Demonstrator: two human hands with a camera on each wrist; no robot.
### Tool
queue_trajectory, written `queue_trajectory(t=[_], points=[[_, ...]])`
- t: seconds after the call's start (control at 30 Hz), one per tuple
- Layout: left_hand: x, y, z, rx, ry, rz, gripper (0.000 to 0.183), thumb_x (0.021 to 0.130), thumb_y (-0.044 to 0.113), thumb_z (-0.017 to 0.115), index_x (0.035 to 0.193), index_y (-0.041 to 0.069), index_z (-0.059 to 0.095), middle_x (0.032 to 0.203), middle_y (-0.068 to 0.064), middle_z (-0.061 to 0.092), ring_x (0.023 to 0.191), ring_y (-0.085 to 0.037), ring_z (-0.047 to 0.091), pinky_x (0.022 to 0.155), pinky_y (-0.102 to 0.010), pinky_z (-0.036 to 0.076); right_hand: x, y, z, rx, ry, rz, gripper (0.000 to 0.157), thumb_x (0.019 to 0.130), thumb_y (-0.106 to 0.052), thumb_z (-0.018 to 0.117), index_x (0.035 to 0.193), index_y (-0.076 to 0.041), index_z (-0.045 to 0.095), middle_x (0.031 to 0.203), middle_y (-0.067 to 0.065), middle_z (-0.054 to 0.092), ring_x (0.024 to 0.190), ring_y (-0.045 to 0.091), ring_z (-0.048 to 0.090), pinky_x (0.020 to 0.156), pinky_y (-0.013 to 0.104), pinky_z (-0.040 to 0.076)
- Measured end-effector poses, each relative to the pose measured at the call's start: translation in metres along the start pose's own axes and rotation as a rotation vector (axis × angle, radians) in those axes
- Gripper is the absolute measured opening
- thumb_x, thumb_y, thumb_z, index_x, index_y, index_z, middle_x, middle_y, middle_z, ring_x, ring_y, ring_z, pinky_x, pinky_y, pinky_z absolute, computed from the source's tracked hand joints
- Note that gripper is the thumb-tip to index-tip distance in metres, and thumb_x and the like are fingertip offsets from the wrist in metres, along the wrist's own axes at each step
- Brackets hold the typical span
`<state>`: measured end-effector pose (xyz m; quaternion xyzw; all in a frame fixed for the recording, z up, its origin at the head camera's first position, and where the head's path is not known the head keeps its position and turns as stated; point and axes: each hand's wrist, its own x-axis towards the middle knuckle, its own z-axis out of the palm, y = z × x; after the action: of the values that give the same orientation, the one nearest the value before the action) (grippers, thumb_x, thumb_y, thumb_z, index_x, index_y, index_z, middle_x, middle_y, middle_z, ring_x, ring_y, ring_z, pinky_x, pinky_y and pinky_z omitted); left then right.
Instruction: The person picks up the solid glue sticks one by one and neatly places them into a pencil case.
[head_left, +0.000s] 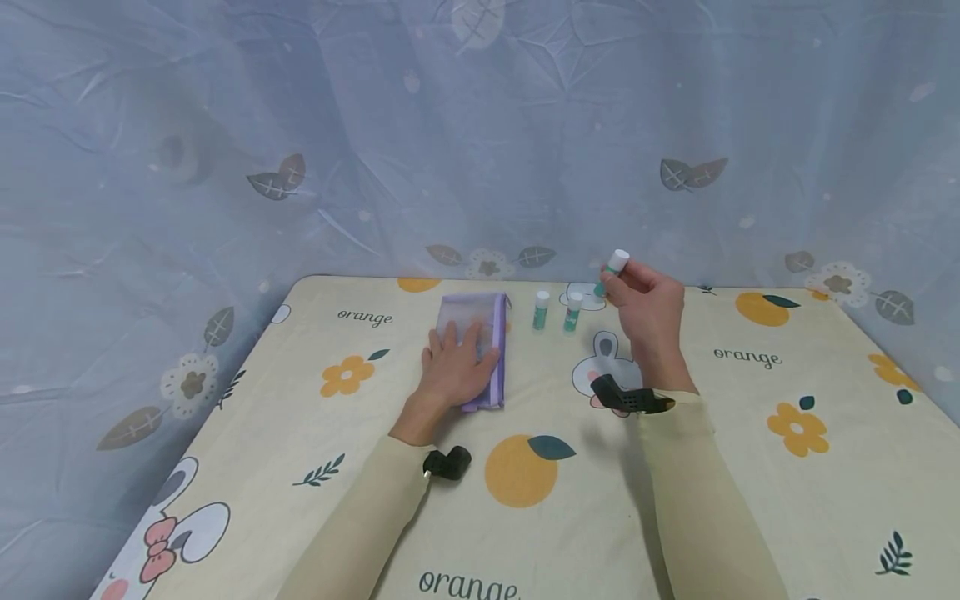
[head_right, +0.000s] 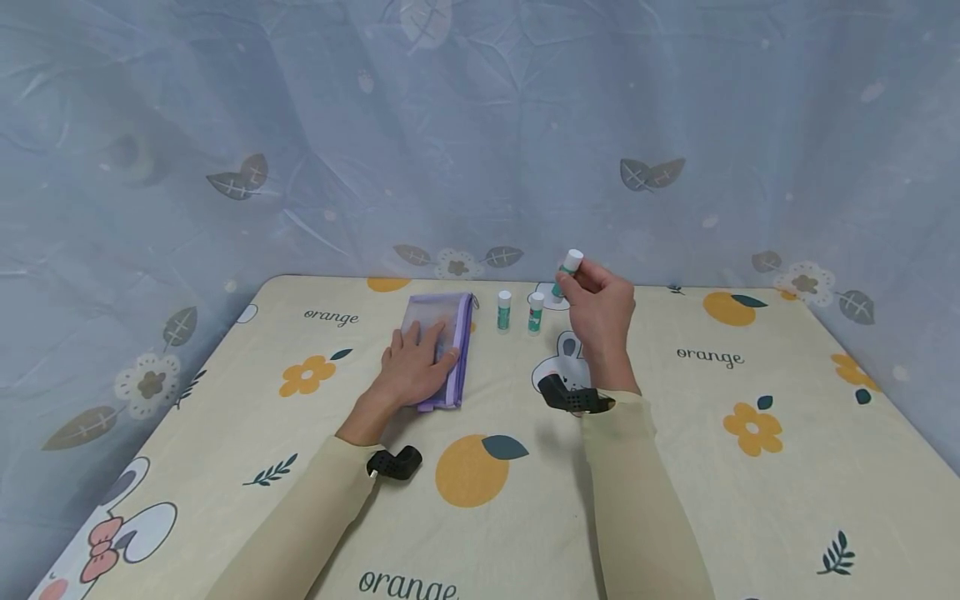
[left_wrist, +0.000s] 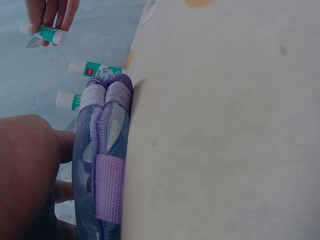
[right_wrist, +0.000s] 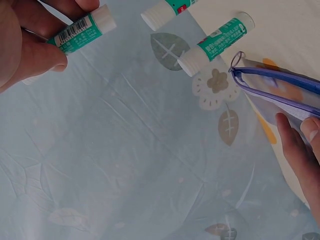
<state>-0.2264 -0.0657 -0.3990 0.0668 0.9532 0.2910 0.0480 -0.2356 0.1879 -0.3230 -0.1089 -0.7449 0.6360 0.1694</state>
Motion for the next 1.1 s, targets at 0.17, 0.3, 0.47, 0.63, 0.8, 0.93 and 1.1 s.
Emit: queue_trajectory(t=[0.17, 0.3, 0.47, 0.63, 0.8, 0.93, 1.1], points=[[-0.001, 0.0, 0.0, 0.001, 0.0, 0.0, 0.068, 0.11, 0.047, 0.044, 0.169, 0.018, 0.029, 0.177, -0.027, 0.013, 0.163, -0.056, 0.002, 0.129, -0.07, 0.01, 0.0, 0.0, 0.0, 0.0, -0.009, 0.004, 0.045, 0.103, -0.025, 0.071, 0.146, -0.016, 0.066, 0.143, 0.008, 0.07, 0.129, 0.017, 0.066, 0.112, 0.032, 0.053], [-0.002, 0.0, -0.001, -0.004, -0.005, -0.002, 0.068, 0.11, 0.047, 0.045, 0.169, 0.019, 0.029, 0.177, -0.026, 0.012, 0.163, -0.055, 0.001, 0.129, -0.07, 0.01, -0.001, -0.001, 0.002, -0.019, -0.011, 0.014, 0.045, 0.104, -0.027, 0.07, 0.147, -0.018, 0.065, 0.143, 0.007, 0.07, 0.131, 0.018, 0.065, 0.112, 0.033, 0.053], [-0.001, 0.0, -0.001, 0.002, -0.005, -0.001, 0.068, 0.11, 0.048, 0.045, 0.169, 0.019, 0.028, 0.177, -0.026, 0.012, 0.163, -0.055, 0.001, 0.129, -0.07, 0.01, -0.003, -0.002, 0.005, -0.038, -0.023, 0.007, 0.044, 0.104, -0.025, 0.07, 0.146, -0.016, 0.066, 0.143, 0.008, 0.07, 0.13, 0.02, 0.065, 0.113, 0.034, 0.052], [-0.001, 0.0, -0.001, -0.002, 0.0, 0.003, 0.067, 0.11, 0.046, 0.045, 0.169, 0.017, 0.03, 0.176, -0.027, 0.014, 0.163, -0.055, 0.003, 0.128, -0.071, 0.011, -0.005, -0.002, 0.009, -0.059, -0.048, -0.009, 0.043, 0.103, -0.024, 0.071, 0.145, -0.015, 0.067, 0.141, 0.009, 0.071, 0.128, 0.021, 0.067, 0.114, 0.035, 0.052], [-0.002, 0.001, -0.001, -0.005, 0.001, 0.005, 0.067, 0.11, 0.046, 0.045, 0.169, 0.017, 0.03, 0.176, -0.027, 0.014, 0.163, -0.056, 0.002, 0.128, -0.071, 0.011, -0.006, -0.001, 0.013, -0.096, -0.064, -0.019, 0.043, 0.104, -0.027, 0.07, 0.145, -0.016, 0.067, 0.142, 0.007, 0.072, 0.129, 0.021, 0.068, 0.115, 0.036, 0.052], [-0.001, 0.0, 0.0, -0.006, 0.001, 0.007, 0.067, 0.11, 0.046, 0.045, 0.169, 0.017, 0.03, 0.176, -0.027, 0.014, 0.163, -0.056, 0.003, 0.128, -0.071, 0.012, -0.007, -0.001, 0.016, -0.108, -0.072, -0.034, 0.042, 0.104, -0.027, 0.07, 0.145, -0.016, 0.067, 0.141, 0.007, 0.072, 0.128, 0.021, 0.068, 0.115, 0.037, 0.051], [-0.001, 0.0, -0.001, -0.002, -0.004, 0.003, 0.068, 0.11, 0.047, 0.044, 0.169, 0.017, 0.029, 0.176, -0.027, 0.013, 0.163, -0.055, 0.002, 0.128, -0.07, 0.011, -0.01, 0.0, 0.021, -0.116, -0.087, -0.049, 0.04, 0.104, -0.026, 0.07, 0.143, -0.016, 0.068, 0.139, 0.008, 0.073, 0.125, 0.023, 0.068, 0.114, 0.04, 0.051]])
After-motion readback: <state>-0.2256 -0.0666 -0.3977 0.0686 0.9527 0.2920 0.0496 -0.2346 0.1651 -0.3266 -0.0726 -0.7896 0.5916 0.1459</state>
